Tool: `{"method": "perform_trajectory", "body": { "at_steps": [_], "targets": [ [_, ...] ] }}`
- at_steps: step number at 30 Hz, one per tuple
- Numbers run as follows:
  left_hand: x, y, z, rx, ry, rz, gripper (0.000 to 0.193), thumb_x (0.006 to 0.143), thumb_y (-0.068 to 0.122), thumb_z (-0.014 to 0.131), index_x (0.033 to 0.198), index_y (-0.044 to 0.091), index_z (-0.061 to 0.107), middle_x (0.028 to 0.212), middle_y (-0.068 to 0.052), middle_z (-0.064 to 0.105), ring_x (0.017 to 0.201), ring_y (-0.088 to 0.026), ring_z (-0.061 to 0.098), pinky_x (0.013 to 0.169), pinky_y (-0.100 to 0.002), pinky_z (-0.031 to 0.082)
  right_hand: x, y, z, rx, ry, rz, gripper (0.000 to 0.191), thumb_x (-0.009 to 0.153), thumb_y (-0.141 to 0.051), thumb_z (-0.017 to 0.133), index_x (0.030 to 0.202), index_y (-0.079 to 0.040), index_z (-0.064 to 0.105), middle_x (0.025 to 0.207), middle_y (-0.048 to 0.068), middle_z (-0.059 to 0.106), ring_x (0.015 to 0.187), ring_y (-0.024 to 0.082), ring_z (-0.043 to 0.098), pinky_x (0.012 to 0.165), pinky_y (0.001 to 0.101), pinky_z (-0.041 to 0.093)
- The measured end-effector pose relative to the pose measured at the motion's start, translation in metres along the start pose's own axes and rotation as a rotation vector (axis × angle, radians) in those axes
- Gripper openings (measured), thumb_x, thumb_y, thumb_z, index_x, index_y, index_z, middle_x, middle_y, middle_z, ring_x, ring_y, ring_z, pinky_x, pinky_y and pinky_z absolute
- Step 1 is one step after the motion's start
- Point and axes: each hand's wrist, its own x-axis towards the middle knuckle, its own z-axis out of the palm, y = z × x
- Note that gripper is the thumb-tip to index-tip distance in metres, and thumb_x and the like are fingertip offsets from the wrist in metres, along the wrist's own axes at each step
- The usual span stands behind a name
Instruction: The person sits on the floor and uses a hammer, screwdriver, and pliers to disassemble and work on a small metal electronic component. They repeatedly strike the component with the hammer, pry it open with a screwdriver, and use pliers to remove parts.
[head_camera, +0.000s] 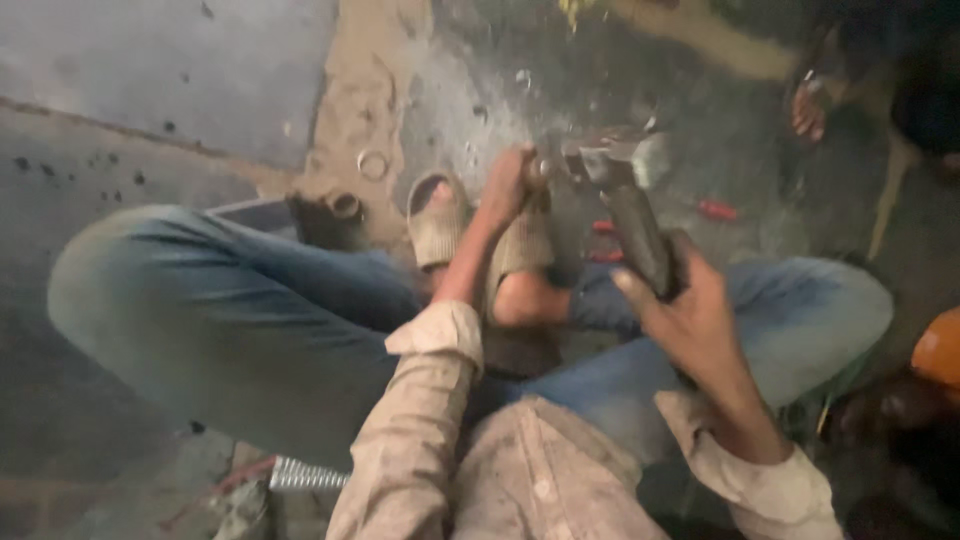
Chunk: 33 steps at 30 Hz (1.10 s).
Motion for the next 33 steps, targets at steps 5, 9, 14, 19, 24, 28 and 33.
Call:
{"method": "perform_trajectory", "body": {
  "at_steps": [5,9,14,19,24,28,33],
  "targets": [
    [0.002,0.009,-0.009,-0.385,-0.062,-0.387,0.045,0.106,0.037,0.040,0.108,-0.002,0.062,0.103,-0.023,0.063,0.100,-0.039,0.059,0.091,-0.047,0.045,-0.010,-0.027,-0.016,0.224,0.180,-0.267,0.046,0.106,-0.050,0.063,0.114,-0.005,0.059,0.081,0.005,0.062,0.060,0.015,0.059,0.054,0.0310,0.047],
    [-0.009,0.005,-0.003,-0.362,-0.072,-0.321,0.039,0.107,0.032,0.041,0.107,-0.001,0.061,0.102,-0.023,0.064,0.097,-0.039,0.059,0.089,-0.047,0.045,0.006,0.020,-0.013,0.159,0.157,-0.343,0.044,0.107,-0.050,0.063,0.123,-0.010,0.060,0.089,0.008,0.063,0.072,0.022,0.061,0.064,0.0377,0.051],
    [-0.007,0.002,-0.004,-0.106,-0.018,-0.047,0.027,0.103,0.016,0.051,0.125,0.002,0.058,0.111,-0.024,0.063,0.104,-0.042,0.060,0.094,-0.048,0.048,0.030,0.080,0.007,-0.755,0.081,-0.077,0.040,0.101,-0.038,0.073,0.106,0.001,0.064,0.082,0.018,0.067,0.077,0.038,0.068,0.064,0.0465,0.051],
    [-0.003,0.002,-0.006,-0.092,-0.018,-0.010,0.048,0.080,0.009,0.073,0.124,0.001,0.055,0.111,-0.024,0.065,0.104,-0.046,0.061,0.091,-0.049,0.049,0.005,0.005,-0.029,-0.257,0.333,0.031,0.039,0.099,-0.035,0.070,0.112,0.000,0.063,0.079,0.015,0.064,0.068,0.032,0.064,0.060,0.0458,0.051],
    [-0.008,0.003,-0.003,-0.075,0.015,-0.013,0.054,0.077,0.011,0.081,0.125,0.002,0.056,0.112,-0.024,0.064,0.105,-0.045,0.061,0.091,-0.048,0.050,-0.009,-0.025,-0.036,0.459,0.258,-0.579,0.043,0.097,-0.040,0.072,0.109,0.001,0.065,0.081,0.021,0.066,0.075,0.039,0.066,0.064,0.0482,0.051],
    [-0.009,0.013,-0.006,-0.061,-0.082,-0.141,0.059,0.073,0.012,0.084,0.125,0.002,0.059,0.114,-0.023,0.064,0.108,-0.044,0.061,0.095,-0.047,0.050,0.029,0.046,0.011,-0.805,0.042,0.092,0.047,0.095,-0.043,0.073,0.108,0.002,0.066,0.083,0.027,0.068,0.080,0.045,0.068,0.068,0.0501,0.052],
    [-0.004,0.019,-0.013,-0.032,-0.095,-0.090,0.065,0.069,0.011,0.083,0.128,0.001,0.058,0.116,-0.024,0.064,0.109,-0.045,0.061,0.095,-0.047,0.049,0.024,0.012,-0.033,-0.754,0.231,-0.146,0.051,0.093,-0.046,0.076,0.107,0.003,0.066,0.087,0.027,0.069,0.079,0.045,0.068,0.066,0.0503,0.052]
  ]
}}
